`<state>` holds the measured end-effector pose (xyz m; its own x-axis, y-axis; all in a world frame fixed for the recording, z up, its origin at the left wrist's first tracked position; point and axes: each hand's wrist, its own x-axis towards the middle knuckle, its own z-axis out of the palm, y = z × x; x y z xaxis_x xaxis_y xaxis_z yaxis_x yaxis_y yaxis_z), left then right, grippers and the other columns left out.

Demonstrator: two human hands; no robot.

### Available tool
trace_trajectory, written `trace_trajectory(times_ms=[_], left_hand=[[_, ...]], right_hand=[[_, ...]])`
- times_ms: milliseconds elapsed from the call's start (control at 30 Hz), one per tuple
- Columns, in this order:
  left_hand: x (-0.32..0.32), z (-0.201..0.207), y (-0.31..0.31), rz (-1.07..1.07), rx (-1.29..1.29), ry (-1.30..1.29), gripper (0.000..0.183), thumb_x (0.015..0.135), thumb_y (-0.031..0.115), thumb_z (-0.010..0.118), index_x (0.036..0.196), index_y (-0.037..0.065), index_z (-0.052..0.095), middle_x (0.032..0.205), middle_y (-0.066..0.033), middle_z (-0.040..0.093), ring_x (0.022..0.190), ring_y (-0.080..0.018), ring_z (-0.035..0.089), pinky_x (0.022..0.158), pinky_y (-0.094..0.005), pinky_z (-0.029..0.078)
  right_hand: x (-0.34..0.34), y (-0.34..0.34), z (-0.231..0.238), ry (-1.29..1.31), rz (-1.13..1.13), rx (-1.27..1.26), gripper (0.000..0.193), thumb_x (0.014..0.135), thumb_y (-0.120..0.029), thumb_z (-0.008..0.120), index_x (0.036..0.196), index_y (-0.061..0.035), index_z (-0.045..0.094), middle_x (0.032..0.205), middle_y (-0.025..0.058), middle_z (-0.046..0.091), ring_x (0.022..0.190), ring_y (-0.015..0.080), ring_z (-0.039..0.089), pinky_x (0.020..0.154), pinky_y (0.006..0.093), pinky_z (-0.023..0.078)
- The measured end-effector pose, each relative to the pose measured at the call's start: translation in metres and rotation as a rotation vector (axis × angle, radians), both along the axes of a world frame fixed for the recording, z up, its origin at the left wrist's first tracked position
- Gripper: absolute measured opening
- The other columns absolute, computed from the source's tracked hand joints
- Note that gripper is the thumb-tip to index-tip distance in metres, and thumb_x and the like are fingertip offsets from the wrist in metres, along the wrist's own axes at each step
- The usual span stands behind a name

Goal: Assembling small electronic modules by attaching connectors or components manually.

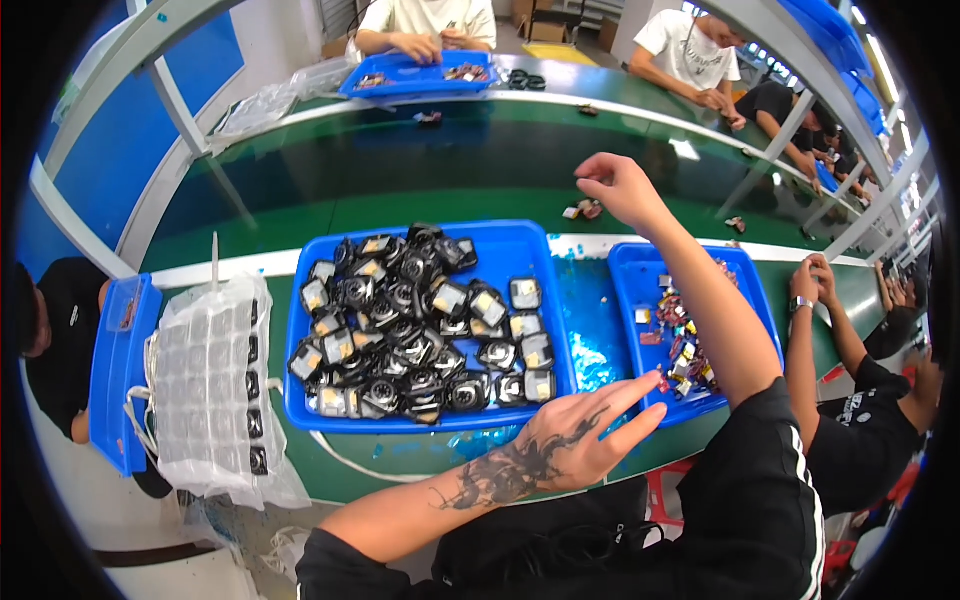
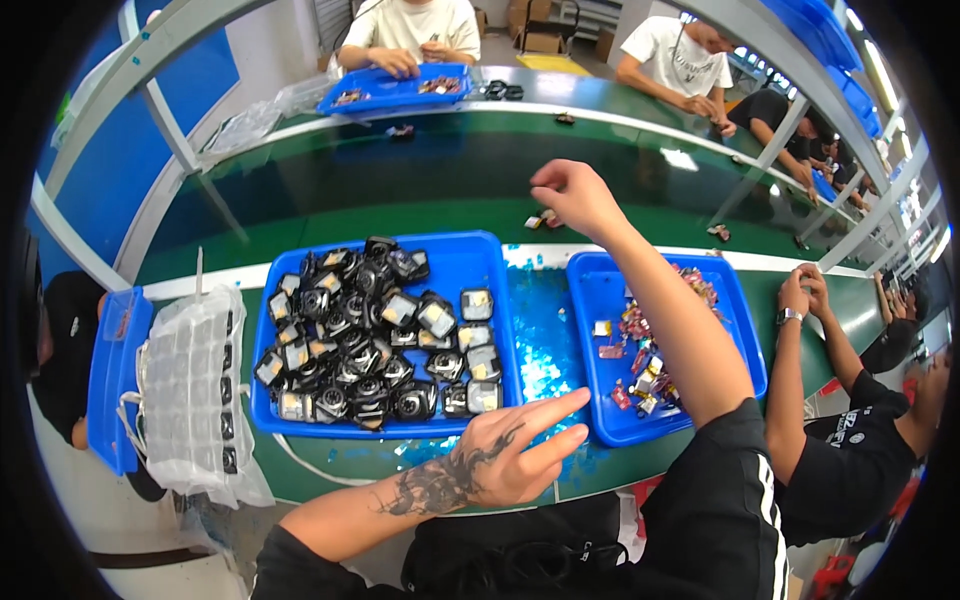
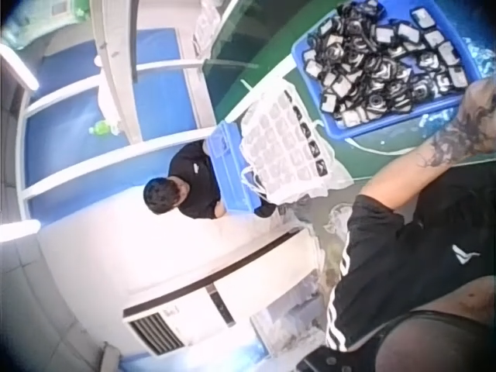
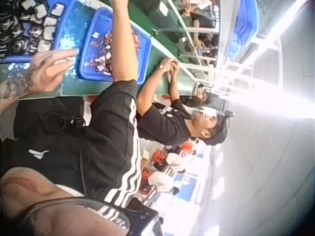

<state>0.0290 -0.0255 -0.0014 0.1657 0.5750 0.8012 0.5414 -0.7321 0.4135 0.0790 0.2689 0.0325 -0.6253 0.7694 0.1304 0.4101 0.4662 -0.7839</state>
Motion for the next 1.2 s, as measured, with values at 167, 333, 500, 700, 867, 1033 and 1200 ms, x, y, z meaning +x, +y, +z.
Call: trace_trajectory(times_ms=[167, 333, 500, 700, 867, 1033, 1200], left_hand=[[-0.001, -0.002, 0.004, 0.049, 0.03, -0.046, 0.056, 0.071, -0.005, 0.068, 0.123, 0.004, 0.048, 0.126, -0.0229, 0.056, 0.097, -0.0357, 0.066, 0.074, -0.0396, 0.059], [-0.001, 0.0, 0.006, 0.213, 0.036, -0.288, 0.055, 0.077, -0.004, 0.064, 0.128, -0.004, 0.041, 0.131, -0.0229, 0.051, 0.113, -0.0333, 0.056, 0.094, -0.0425, 0.047], [-0.015, 0.002, 0.02, 0.465, -0.203, -0.701, 0.061, 0.09, 0.007, 0.06, 0.142, 0.0, 0.028, 0.14, -0.0175, 0.036, 0.122, -0.0242, 0.043, 0.098, -0.036, 0.039], [-0.025, 0.008, 0.023, -0.184, -0.665, -1.13, 0.033, 0.104, 0.023, 0.045, 0.124, -0.001, 0.053, 0.094, -0.0095, 0.063, 0.07, -0.0124, 0.061, 0.062, -0.0248, 0.051], [-0.029, 0.012, 0.025, -0.15, -0.821, -1.359, 0.028, 0.099, 0.013, 0.052, 0.124, 0.0, 0.054, 0.099, -0.0124, 0.065, 0.079, -0.0167, 0.066, 0.07, -0.0269, 0.056], [-0.025, 0.007, 0.025, -0.193, -0.921, -1.496, 0.035, 0.095, 0.006, 0.057, 0.127, -0.004, 0.047, 0.11, -0.0163, 0.059, 0.099, -0.0263, 0.066, 0.087, -0.0319, 0.056], [-0.018, 0.013, 0.021, -0.106, -0.835, -1.388, 0.037, 0.092, -0.001, 0.058, 0.126, -0.01, 0.046, 0.119, -0.0171, 0.052, 0.109, -0.0306, 0.063, 0.096, -0.0341, 0.053]], right_hand=[[-0.014, -0.094, 0.006, -0.495, 0.567, 0.417, 0.035, 0.08, -0.019, 0.072, 0.112, -0.0067, 0.067, 0.101, 0.0153, 0.067, 0.091, 0.029, 0.065, 0.082, 0.039, 0.052], [-0.006, -0.099, -0.009, -0.348, 0.44, 0.337, 0.027, 0.074, -0.018, 0.075, 0.098, -0.0068, 0.067, 0.087, 0.0154, 0.069, 0.084, 0.0334, 0.067, 0.076, 0.0417, 0.053], [0.021, -0.108, 0.041, -0.052, 0.239, 0.14, 0.013, 0.073, -0.009, 0.075, 0.08, -0.0013, 0.066, 0.073, 0.0073, 0.067, 0.066, 0.0149, 0.062, 0.063, 0.0294, 0.05], [0.041, -0.143, 0.078, -0.067, 0.46, 0.088, 0.017, 0.077, -0.014, 0.075, 0.08, 0.0002, 0.067, 0.075, 0.0063, 0.067, 0.067, 0.0128, 0.059, 0.063, 0.0287, 0.049], [0.111, -0.099, 0.039, -0.188, 0.211, 0.481, 0.01, 0.08, -0.009, 0.072, 0.087, -0.0037, 0.068, 0.082, 0.0066, 0.063, 0.075, 0.0182, 0.061, 0.069, 0.0329, 0.05], [0.132, -0.113, -0.008, -0.43, 0.182, 0.456, 0.017, 0.074, -0.009, 0.074, 0.09, -0.0051, 0.069, 0.087, 0.0111, 0.063, 0.086, 0.0304, 0.061, 0.079, 0.0401, 0.049], [0.135, -0.113, -0.013, -0.364, 0.197, 0.451, 0.02, 0.074, -0.009, 0.073, 0.092, -0.0059, 0.069, 0.089, 0.0119, 0.062, 0.093, 0.0318, 0.059, 0.086, 0.0419, 0.049]])
